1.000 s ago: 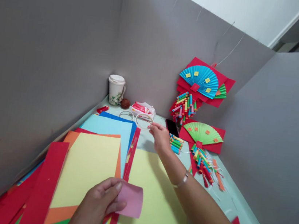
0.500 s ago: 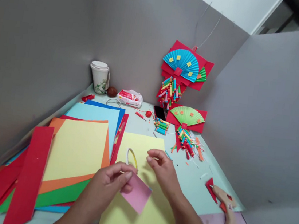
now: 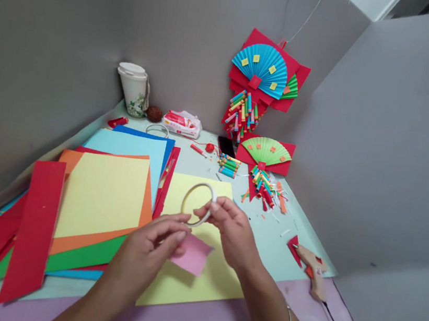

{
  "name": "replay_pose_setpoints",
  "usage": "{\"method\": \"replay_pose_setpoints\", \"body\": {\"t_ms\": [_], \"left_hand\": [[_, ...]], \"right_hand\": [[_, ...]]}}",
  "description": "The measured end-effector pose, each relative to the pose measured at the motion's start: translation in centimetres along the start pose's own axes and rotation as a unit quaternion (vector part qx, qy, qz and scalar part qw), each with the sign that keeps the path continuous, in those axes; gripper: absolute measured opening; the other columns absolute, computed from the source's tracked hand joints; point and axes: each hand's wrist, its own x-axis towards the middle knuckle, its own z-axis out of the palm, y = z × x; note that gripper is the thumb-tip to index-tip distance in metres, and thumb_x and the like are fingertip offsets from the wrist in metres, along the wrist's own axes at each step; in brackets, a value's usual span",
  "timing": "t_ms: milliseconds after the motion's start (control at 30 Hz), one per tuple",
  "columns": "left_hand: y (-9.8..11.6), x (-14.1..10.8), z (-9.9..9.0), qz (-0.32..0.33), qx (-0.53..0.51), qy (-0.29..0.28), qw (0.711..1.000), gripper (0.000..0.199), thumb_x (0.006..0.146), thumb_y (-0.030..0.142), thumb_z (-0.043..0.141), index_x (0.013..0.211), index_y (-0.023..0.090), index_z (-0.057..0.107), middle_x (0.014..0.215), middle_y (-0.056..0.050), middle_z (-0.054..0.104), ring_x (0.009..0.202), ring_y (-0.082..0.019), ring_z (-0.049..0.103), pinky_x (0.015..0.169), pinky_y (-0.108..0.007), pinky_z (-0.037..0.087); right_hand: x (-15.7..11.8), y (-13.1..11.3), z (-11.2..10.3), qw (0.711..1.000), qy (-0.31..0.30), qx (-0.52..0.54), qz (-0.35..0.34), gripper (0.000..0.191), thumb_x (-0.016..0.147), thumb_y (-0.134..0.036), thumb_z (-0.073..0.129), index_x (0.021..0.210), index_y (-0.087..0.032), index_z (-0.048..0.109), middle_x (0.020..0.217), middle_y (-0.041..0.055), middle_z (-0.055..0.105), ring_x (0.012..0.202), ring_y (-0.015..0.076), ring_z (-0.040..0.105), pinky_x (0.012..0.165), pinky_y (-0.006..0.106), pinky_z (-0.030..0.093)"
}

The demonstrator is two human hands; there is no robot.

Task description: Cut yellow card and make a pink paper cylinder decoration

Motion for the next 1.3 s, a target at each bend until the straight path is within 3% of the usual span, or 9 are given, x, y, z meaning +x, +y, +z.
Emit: {"method": "replay_pose_setpoints", "body": {"t_ms": [67,167,267,367,500,600,833,1033,1300], "left_hand": [[-0.1,0.4,-0.6,-0.059,-0.036,0.037,0.997,0.035,0.068,0.049,0.074,0.088,0.019,0.077,0.122,-0.009,0.07,0.076,-0.022,0.072,0.071,-0.031,0.058],[-0.6,1.0,-1.7,-0.119,-0.06,0.061,0.989,0.039,0.066,0.049,0.078,0.091,0.018,0.076,0.087,-0.006,0.077,0.078,-0.024,0.074,0.07,-0.029,0.058],[-1.3,1.5,-2.4,-0.105,-0.081,0.087,0.987,0.039,0.067,0.048,0.078,0.092,0.017,0.074,0.084,-0.005,0.076,0.081,-0.024,0.074,0.074,-0.03,0.058],[-1.8,1.7,-2.5,-0.079,-0.067,0.109,0.989,0.042,0.069,0.047,0.077,0.097,0.017,0.072,0.091,-0.006,0.077,0.08,-0.022,0.073,0.075,-0.031,0.058],[-1.9,1.7,-2.5,-0.038,-0.049,0.118,0.991,0.032,0.073,0.046,0.074,0.091,0.019,0.068,0.083,-0.001,0.074,0.074,-0.017,0.072,0.071,-0.026,0.056],[-1.9,1.7,-2.7,-0.027,-0.033,0.128,0.991,0.027,0.075,0.045,0.072,0.085,0.02,0.066,0.078,0.002,0.072,0.072,-0.016,0.071,0.069,-0.024,0.054],[-1.5,1.2,-2.4,0.002,0.084,0.159,0.984,0.023,0.078,0.042,0.067,0.086,0.021,0.071,0.078,0.0,0.074,0.067,-0.017,0.068,0.066,-0.024,0.051],[-1.2,1.3,-2.1,-0.055,0.017,0.111,0.992,0.025,0.071,0.041,0.073,0.085,0.021,0.075,0.077,-0.001,0.077,0.073,-0.019,0.071,0.068,-0.025,0.054],[-2.0,1.5,-2.3,-0.054,-0.003,0.083,0.995,0.03,0.073,0.043,0.073,0.092,0.021,0.076,0.088,-0.003,0.079,0.079,-0.02,0.072,0.073,-0.027,0.055]], "right_hand": [[-0.2,-0.4,-0.9,0.998,0.048,-0.01,-0.045,0.02,0.092,-0.038,0.053,0.083,-0.022,0.06,0.082,0.0029,0.07,0.084,0.0182,0.065,0.085,0.035,0.048],[-1.3,-1.6,-1.6,0.99,0.064,-0.093,-0.082,0.016,0.093,-0.035,0.052,0.082,-0.024,0.056,0.07,-0.0001,0.064,0.073,0.0174,0.063,0.075,0.032,0.048],[-3.0,-2.7,-0.9,0.97,-0.042,-0.227,-0.07,0.011,0.092,-0.032,0.053,0.083,-0.025,0.054,0.063,-0.002,0.058,0.058,0.0149,0.053,0.057,0.028,0.041],[-4.1,-2.8,0.7,0.928,-0.135,-0.341,-0.073,0.009,0.091,-0.027,0.051,0.082,-0.025,0.052,0.063,-0.0026,0.054,0.054,0.0137,0.047,0.052,0.026,0.034],[-4.1,-1.4,1.9,0.879,-0.154,-0.443,-0.088,0.01,0.092,-0.025,0.048,0.082,-0.024,0.047,0.069,-0.0001,0.056,0.056,0.0152,0.047,0.053,0.027,0.031],[-3.7,-0.4,2.0,0.859,-0.151,-0.479,-0.101,0.008,0.095,-0.025,0.043,0.089,-0.024,0.048,0.076,0.0031,0.059,0.064,0.0182,0.052,0.059,0.028,0.034],[-3.7,0.6,2.7,0.862,-0.171,-0.464,-0.107,0.011,0.097,-0.023,0.041,0.089,-0.024,0.049,0.081,0.0038,0.061,0.07,0.0189,0.054,0.063,0.028,0.037],[-3.0,1.7,2.5,0.863,-0.148,-0.47,-0.108,0.012,0.096,-0.022,0.04,0.09,-0.023,0.051,0.08,0.0045,0.06,0.07,0.0197,0.054,0.064,0.029,0.038],[-2.8,1.8,2.4,0.867,-0.142,-0.466,-0.103,0.015,0.096,-0.021,0.038,0.094,-0.021,0.053,0.084,0.0046,0.06,0.075,0.0193,0.056,0.068,0.029,0.04]]}}
